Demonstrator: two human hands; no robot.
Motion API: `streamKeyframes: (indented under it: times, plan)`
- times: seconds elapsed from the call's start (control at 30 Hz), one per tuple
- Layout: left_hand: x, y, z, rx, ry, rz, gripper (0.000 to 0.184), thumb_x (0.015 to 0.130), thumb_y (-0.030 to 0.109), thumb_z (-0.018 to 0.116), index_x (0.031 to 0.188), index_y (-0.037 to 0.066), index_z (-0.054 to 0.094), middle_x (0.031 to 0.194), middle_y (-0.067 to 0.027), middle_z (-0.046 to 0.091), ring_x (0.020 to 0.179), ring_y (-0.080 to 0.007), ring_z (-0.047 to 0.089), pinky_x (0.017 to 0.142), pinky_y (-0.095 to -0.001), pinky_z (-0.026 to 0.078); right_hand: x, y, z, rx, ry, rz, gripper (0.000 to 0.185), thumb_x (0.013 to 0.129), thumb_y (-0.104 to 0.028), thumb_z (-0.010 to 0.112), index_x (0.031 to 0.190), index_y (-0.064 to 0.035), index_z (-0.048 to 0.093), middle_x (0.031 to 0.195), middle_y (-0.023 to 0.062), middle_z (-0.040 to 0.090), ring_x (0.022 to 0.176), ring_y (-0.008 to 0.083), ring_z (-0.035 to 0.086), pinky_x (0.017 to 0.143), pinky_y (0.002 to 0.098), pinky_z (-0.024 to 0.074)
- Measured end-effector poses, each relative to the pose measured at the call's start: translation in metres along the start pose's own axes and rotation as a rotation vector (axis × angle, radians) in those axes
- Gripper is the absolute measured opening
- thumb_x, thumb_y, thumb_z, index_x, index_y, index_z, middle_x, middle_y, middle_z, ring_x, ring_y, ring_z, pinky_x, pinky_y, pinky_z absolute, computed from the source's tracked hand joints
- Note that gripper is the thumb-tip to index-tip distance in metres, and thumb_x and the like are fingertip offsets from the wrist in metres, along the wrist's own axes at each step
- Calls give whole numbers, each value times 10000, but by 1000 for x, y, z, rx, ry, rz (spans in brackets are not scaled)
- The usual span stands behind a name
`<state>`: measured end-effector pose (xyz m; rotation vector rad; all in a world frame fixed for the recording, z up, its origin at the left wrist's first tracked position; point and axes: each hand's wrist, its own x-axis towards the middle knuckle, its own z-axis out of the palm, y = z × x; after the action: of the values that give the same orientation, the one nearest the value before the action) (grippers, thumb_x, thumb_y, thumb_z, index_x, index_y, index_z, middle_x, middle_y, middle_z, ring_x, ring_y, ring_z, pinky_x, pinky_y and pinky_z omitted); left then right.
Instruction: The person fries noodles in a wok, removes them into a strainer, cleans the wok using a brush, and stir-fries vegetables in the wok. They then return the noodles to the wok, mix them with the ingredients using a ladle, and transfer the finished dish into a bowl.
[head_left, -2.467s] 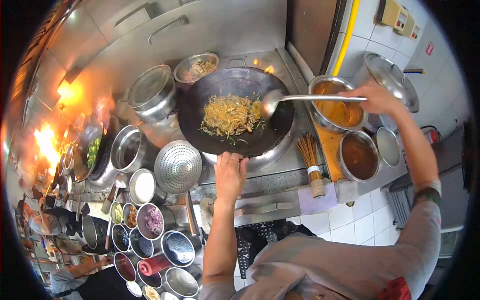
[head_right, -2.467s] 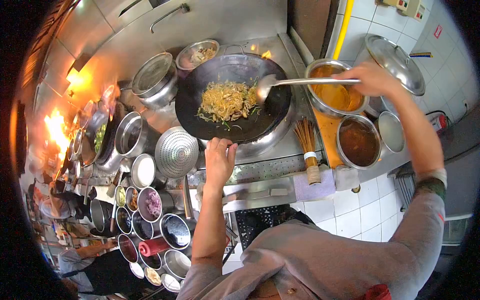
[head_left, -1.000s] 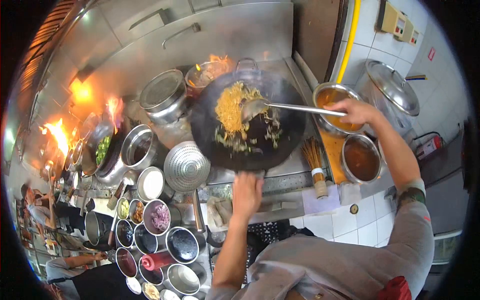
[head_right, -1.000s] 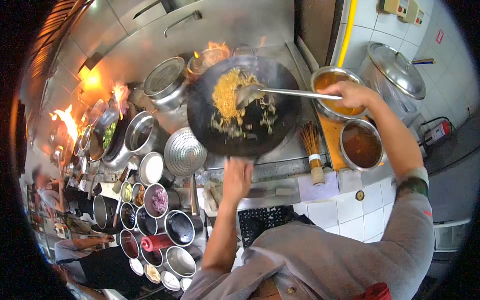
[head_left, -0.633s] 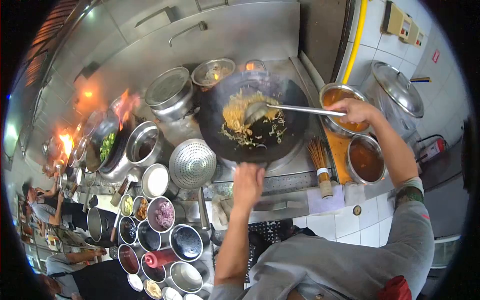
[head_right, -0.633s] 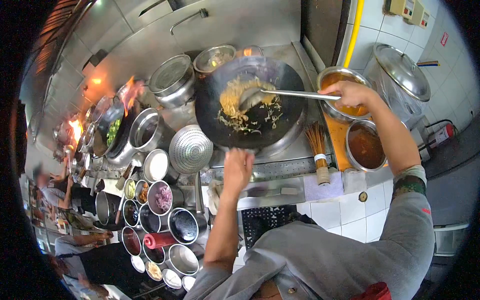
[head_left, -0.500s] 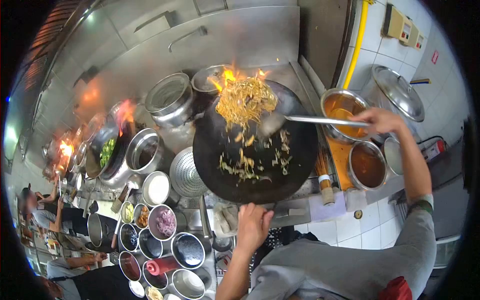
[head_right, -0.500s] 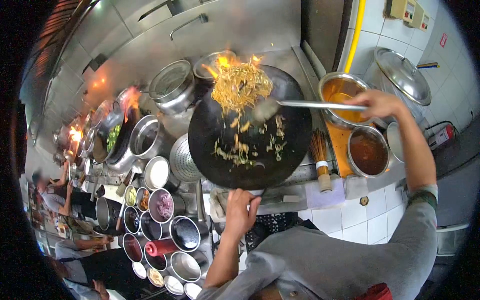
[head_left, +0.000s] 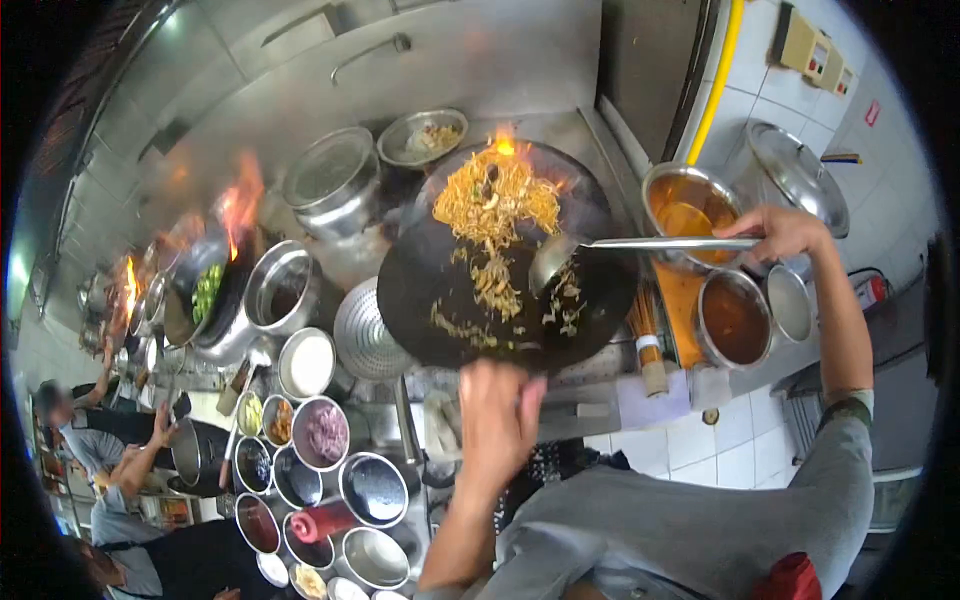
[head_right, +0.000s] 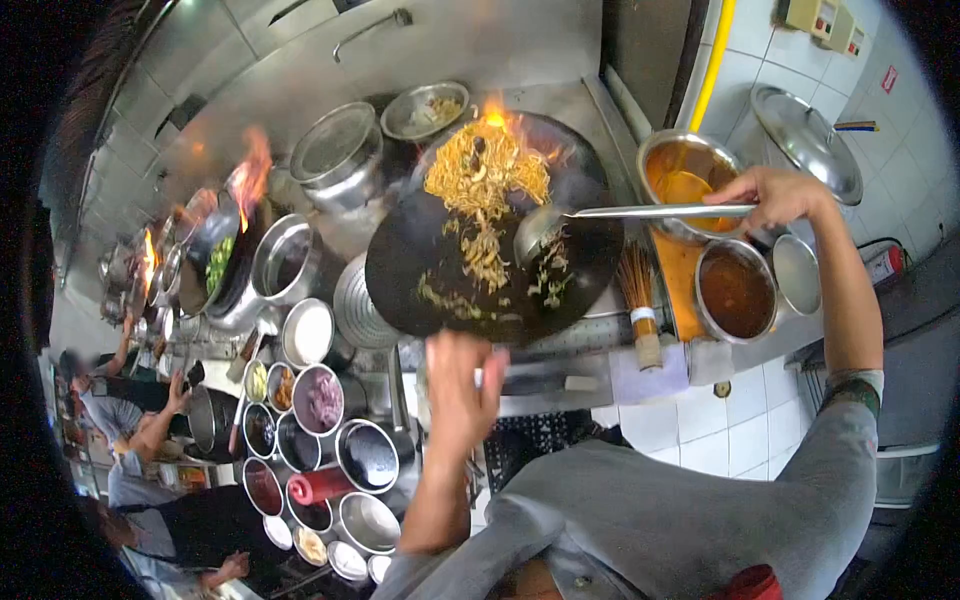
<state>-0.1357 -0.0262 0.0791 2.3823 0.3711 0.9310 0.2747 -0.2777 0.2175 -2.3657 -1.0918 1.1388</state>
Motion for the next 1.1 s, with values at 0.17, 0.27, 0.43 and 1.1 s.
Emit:
streamKeyframes:
  times: [0.17, 0.27, 0.43, 1.1]
  plan:
    - [25, -62, 56, 55, 0, 6, 144, 893, 116, 717, 919, 21, 613, 893, -176, 575, 867, -386, 527, 782, -482, 423, 56, -30, 32, -323, 132, -108, 692, 788, -9, 706, 1448, -186, 594, 1225, 36, 720, 968, 163, 659, 864, 318, 538]
    - [-32, -67, 61, 42, -60, 11, 142, 858, 89, 734, 876, 37, 603, 883, -173, 568, 847, -393, 540, 752, -498, 433, 42, -41, 35, -140, 237, -115, 690, 783, -2, 702, 1450, -133, 583, 1326, 73, 689, 1116, 189, 660, 996, 327, 509]
    - [9, 5, -5, -17, 5, -6, 157, 872, 99, 739, 907, 22, 607, 890, -174, 565, 854, -394, 520, 778, -478, 417, -9, -19, -3, 82, -57, 183, 651, 789, 21, 687, 1419, -128, 615, 1251, 80, 715, 1031, 187, 662, 950, 328, 525]
    - [-9, -75, 85, 146, -54, -22, 114, 886, 79, 704, 928, 21, 615, 921, -188, 568, 902, -398, 535, 803, -491, 428, 88, 12, 43, -273, 331, -390, 576, 844, -32, 705, 1402, -150, 623, 1273, 100, 717, 1128, 185, 655, 991, 326, 503]
